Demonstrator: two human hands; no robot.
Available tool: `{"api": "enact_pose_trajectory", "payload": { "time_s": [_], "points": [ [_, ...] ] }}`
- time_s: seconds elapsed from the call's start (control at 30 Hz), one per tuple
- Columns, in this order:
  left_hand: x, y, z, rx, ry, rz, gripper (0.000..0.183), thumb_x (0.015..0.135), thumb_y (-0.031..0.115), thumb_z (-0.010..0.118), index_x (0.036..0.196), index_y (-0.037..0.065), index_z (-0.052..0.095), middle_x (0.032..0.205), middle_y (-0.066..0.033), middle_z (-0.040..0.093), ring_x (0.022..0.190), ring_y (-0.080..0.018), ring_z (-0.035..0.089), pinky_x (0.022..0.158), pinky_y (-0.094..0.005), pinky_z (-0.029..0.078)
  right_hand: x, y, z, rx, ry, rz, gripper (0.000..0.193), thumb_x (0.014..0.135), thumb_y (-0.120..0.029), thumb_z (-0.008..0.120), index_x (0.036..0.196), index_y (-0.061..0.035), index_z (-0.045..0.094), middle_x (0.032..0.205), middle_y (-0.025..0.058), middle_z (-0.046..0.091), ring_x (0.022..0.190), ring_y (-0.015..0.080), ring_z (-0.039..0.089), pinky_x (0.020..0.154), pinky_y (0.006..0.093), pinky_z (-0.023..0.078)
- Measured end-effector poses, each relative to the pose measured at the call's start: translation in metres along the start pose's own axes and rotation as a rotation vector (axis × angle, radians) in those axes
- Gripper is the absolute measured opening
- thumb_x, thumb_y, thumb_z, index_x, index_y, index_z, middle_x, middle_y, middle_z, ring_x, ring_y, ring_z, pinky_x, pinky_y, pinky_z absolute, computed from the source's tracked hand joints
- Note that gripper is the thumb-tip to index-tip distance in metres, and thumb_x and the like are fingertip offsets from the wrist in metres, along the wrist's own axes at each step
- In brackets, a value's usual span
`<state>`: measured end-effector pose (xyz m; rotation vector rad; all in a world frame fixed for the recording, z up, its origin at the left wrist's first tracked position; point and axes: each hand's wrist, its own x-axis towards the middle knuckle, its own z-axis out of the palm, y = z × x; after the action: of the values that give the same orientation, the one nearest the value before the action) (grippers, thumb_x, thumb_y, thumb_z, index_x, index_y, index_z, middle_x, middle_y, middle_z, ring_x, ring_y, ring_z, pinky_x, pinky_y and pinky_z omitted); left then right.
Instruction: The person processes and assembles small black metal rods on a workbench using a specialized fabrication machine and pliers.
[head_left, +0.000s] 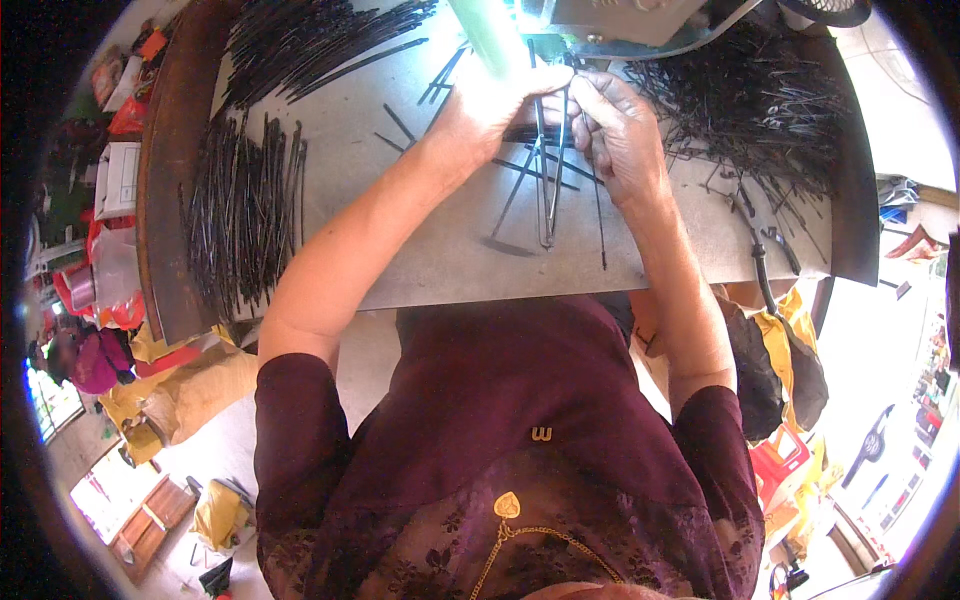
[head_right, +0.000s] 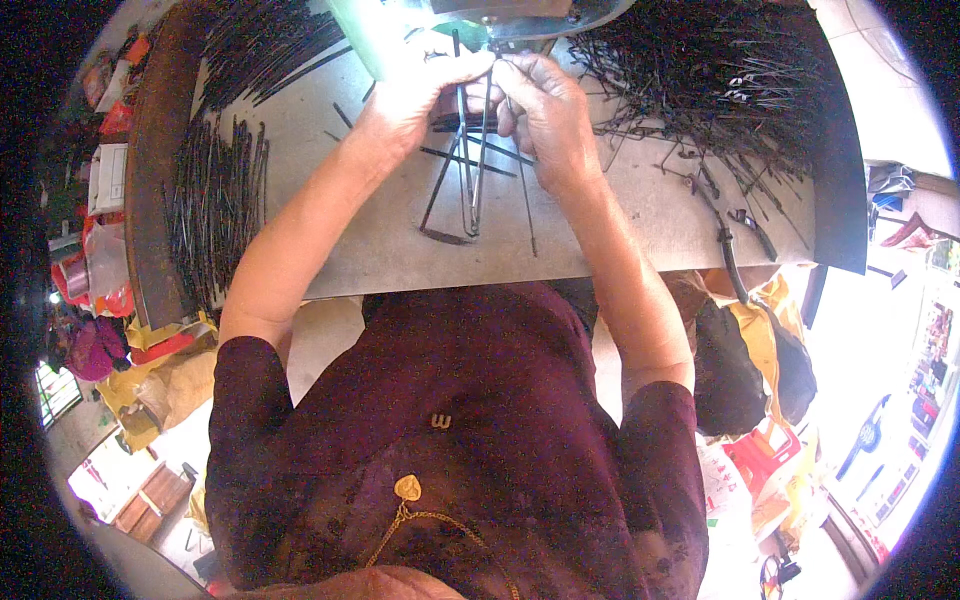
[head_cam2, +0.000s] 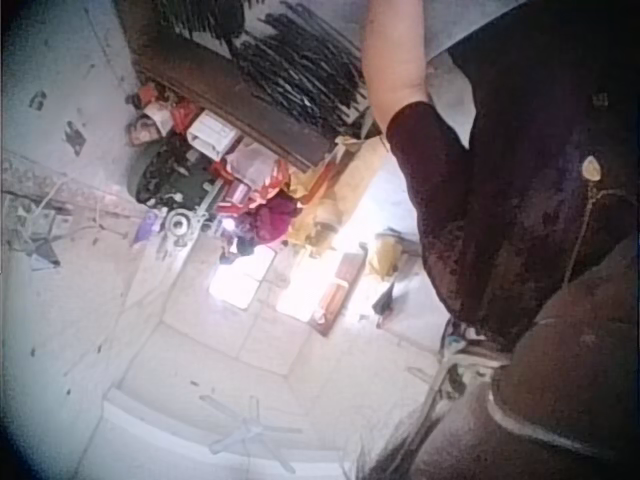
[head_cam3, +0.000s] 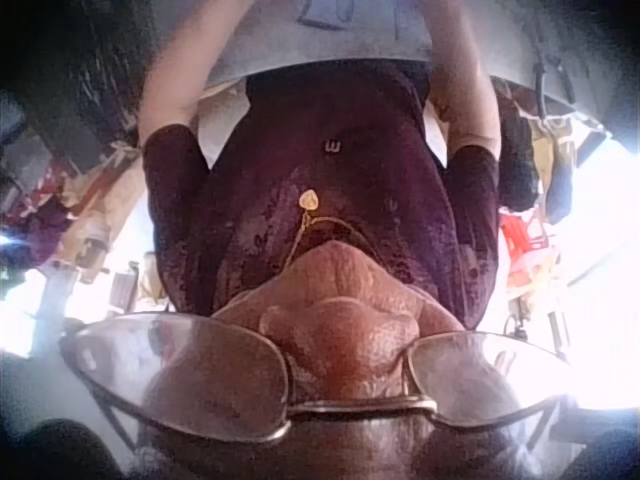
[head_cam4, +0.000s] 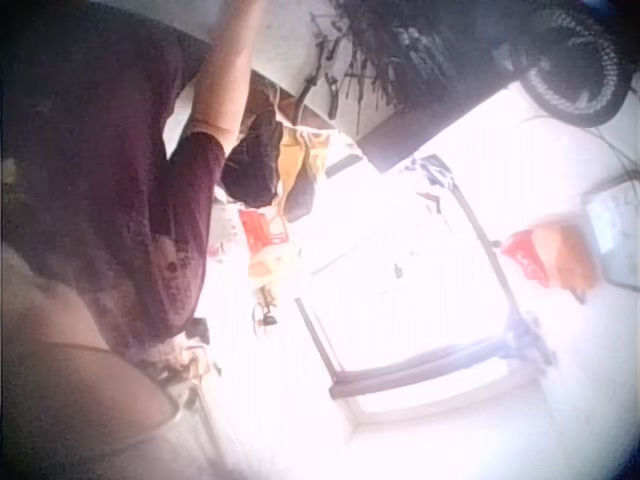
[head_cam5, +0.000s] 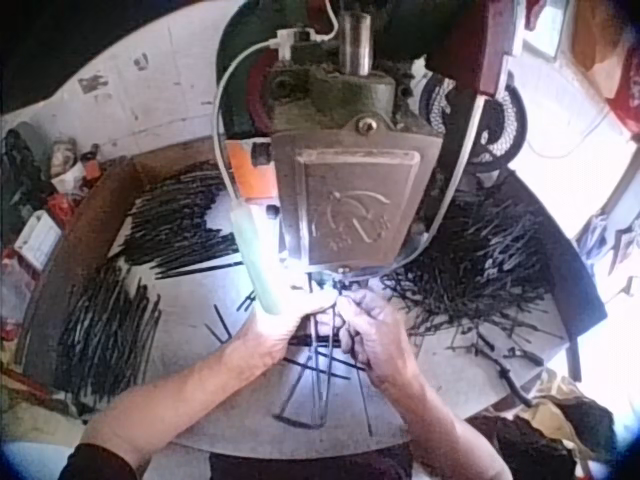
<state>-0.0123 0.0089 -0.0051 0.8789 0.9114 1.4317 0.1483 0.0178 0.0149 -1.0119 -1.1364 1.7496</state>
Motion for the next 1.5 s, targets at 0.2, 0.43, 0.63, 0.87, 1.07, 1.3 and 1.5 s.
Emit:
{"api": "enact_pose_trajectory", "payload": {
  "time_s": [0.2,0.43,0.63,0.87,1.07,1.3,1.5],
  "points": [
    [-0.004,-0.003,0.007,-0.124,0.125,-0.049,0.018,0.078,0.002,0.072,0.093,0.002,0.061,0.083,-0.0043,0.063,0.074,-0.0137,0.064,0.065,-0.0263,0.054,-0.001,-0.004,0.004,-0.023,0.035,-0.003,0.021,0.094,-0.02,0.056,0.104,-0.0022,0.06,0.065,0.001,0.057,0.045,0.0024,0.041,0.038,0.0169,0.025],
    [-0.006,-0.002,0.012,-0.078,0.111,-0.06,0.019,0.079,0.004,0.073,0.09,0.003,0.058,0.083,-0.0055,0.063,0.072,-0.0149,0.064,0.063,-0.0287,0.056,-0.001,0.001,0.003,-0.038,0.043,0.014,0.023,0.093,-0.023,0.057,0.101,-0.0016,0.061,0.062,0.001,0.057,0.043,0.0022,0.038,0.037,0.0179,0.025],
    [-0.007,-0.002,0.009,-0.043,0.099,0.011,0.019,0.08,0.009,0.073,0.09,0.004,0.057,0.083,-0.0065,0.064,0.07,-0.0163,0.065,0.062,-0.0301,0.057,0.003,-0.009,-0.001,-0.171,0.022,0.028,0.021,0.092,-0.021,0.057,0.099,-0.0012,0.062,0.063,0.0006,0.057,0.043,0.002,0.038,0.037,0.0179,0.024],
    [-0.001,-0.004,0.007,-0.141,-0.005,-0.058,0.018,0.08,0.001,0.069,0.096,0.001,0.06,0.081,-0.0056,0.063,0.072,-0.0154,0.065,0.061,-0.0282,0.056,0.007,-0.002,-0.009,-0.07,-0.049,0.041,0.022,0.093,-0.02,0.056,0.101,-0.0007,0.062,0.062,0.0005,0.056,0.043,0.0035,0.038,0.037,0.0189,0.026],
    [-0.015,0.01,-0.015,0.465,0.0,0.302,0.025,0.084,0.019,0.066,0.101,0.001,0.062,0.088,-0.0058,0.064,0.081,-0.0149,0.061,0.074,-0.0283,0.047,-0.01,0.007,0.03,-0.162,0.058,-0.202,0.025,0.094,-0.022,0.053,0.104,-0.0009,0.062,0.065,0.0063,0.062,0.048,0.0104,0.055,0.041,0.0256,0.041],
    [-0.073,0.132,-0.101,1.011,0.31,0.083,0.04,0.084,0.017,0.067,0.118,-0.001,0.058,0.107,-0.0099,0.065,0.101,-0.0159,0.059,0.091,-0.0286,0.043,-0.047,-0.004,-0.064,-1.107,0.197,-0.418,0.021,0.088,-0.026,0.061,0.105,-0.0146,0.066,0.077,0.0099,0.067,0.065,0.0272,0.066,0.059,0.0383,0.052],
    [-0.094,0.078,-0.045,1.1,0.106,0.058,0.016,0.085,0.013,0.066,0.098,0.007,0.07,0.096,-0.0036,0.069,0.087,-0.0159,0.063,0.079,-0.028,0.049,-0.034,-0.001,-0.073,-1.77,0.21,-0.465,0.019,0.09,-0.03,0.058,0.103,-0.0175,0.063,0.089,0.0097,0.067,0.077,0.0321,0.065,0.064,0.0444,0.05]
  ]
}}
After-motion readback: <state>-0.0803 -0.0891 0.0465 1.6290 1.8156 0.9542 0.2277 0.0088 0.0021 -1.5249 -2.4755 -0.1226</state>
